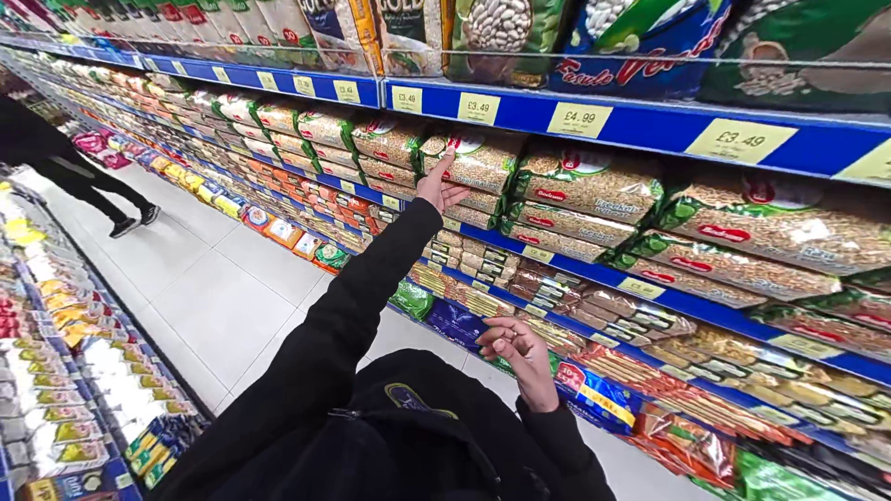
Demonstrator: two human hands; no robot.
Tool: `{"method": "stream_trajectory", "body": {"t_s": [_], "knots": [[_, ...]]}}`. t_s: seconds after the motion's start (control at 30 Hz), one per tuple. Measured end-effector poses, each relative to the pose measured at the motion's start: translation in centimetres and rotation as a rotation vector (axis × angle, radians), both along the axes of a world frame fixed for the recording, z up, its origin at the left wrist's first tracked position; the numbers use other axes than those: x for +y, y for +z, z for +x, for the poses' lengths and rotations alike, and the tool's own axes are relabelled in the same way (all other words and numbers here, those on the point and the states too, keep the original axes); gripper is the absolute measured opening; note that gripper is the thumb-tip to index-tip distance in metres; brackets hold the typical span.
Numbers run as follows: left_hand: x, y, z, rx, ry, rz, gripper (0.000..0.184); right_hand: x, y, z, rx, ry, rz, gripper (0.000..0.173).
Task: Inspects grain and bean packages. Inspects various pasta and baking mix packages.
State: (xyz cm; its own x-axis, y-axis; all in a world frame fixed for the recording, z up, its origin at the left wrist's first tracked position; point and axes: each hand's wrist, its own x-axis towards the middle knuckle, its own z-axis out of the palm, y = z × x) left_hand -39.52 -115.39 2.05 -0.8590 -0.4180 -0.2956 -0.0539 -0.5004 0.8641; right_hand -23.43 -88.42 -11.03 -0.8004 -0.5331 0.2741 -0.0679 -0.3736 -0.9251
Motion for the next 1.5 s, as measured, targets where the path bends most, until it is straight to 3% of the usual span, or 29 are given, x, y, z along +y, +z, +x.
{"method": "stream_trajectory", "body": {"t_s": [0.23, 0.5, 0.73, 0.93, 1.1, 1.17, 1.3, 1.5], "knots": [[1.4, 0.3, 1.5, 0.111, 0.064, 0.151, 0.071, 0.3, -0.5, 0.1, 0.018, 0.081, 0.000, 0.056], [3.3, -0.6, 1.9, 0.294, 0.227, 0.188, 0.065, 0.8, -1.1, 0.5, 0.020, 0.108, 0.036, 0.059], [2.0, -2.3, 3.8, 0.375, 0.168, 0.235, 0.045, 2.0, -1.6, 0.7, -0.018, 0.105, 0.056, 0.060], [1.5, -0.9, 10.8, 0.496, 0.058, 0.155, 0.036, 0.8, 1.4, -1.5, 0.073, 0.121, 0.119, 0.063], [2.3, 1.9, 18.0, 0.578, 0.031, 0.047, 0.037, -2.5, 8.5, -2.2, 0.348, 0.030, 0.139, 0.116], [3.2, 2.9, 20.7, 0.614, 0.047, 0.033, 0.036, -3.7, 10.4, -1.2, 0.418, -0.005, 0.079, 0.128], [5.4, 4.3, 26.4, 0.660, 0.104, 0.008, 0.036, -4.9, 11.8, 2.6, 0.425, -0.039, -0.135, 0.125], [7.9, 5.4, 33.3, 0.690, 0.191, -0.117, 0.035, -4.7, 11.8, 8.6, 0.419, -0.130, -0.240, 0.117]]}}
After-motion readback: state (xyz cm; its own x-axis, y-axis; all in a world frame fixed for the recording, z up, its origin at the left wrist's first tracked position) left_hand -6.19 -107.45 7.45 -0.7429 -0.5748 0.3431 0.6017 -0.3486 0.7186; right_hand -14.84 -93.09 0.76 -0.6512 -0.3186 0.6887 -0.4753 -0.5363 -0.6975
